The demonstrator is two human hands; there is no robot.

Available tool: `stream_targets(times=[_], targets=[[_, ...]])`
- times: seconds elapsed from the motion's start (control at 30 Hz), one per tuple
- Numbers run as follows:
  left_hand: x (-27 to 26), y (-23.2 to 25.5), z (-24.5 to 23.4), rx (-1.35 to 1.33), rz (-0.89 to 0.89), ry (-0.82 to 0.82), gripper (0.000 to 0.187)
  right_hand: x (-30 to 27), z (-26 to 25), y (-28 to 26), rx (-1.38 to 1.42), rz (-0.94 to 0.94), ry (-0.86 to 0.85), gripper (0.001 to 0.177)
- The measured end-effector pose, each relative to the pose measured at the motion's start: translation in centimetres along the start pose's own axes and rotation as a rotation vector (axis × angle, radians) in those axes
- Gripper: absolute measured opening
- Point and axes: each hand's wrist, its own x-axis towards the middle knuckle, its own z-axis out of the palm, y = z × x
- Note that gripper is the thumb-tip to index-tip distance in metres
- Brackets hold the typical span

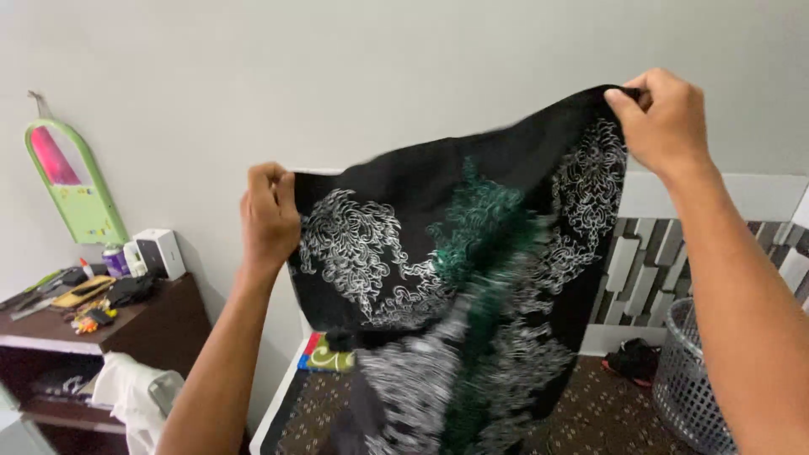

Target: The person is folding a black patterned cloth on a flat surface.

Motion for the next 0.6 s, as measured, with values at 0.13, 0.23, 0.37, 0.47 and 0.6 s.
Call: stream_targets(times=[0.13, 0.23, 0.37, 0.47, 0.6], targets=[[2.8, -5.2, -2.0, 0.077, -0.008, 0.238, 0.018, -4.3, 0.5, -4.8, 0.034, -0.030, -0.446, 0.017], [2.1, -5.2, -3.6, 0.146, -0.001, 0.073, 0.009, -3.9, -3.5, -6.6, -0.150, 0.234, -0.411, 0.028], [2.1, 0.4, -3.2, 0.072, -0.089, -0.184, 0.013, -1.1, -2.1, 2.5, -0.016, -0.073, -0.007, 0.020], [3.3, -2.2, -2.8, 0.062, 0.068, 0.096, 0.015, -2.6, -2.7, -3.2, -0.086, 0.015, -0.186, 0.024], [2.8, -2.8, -2.3, 0.141, -0.039, -0.110, 0.015, -3.2, -4.0, -5.0, -0.246, 0.247, -0.520, 0.030]])
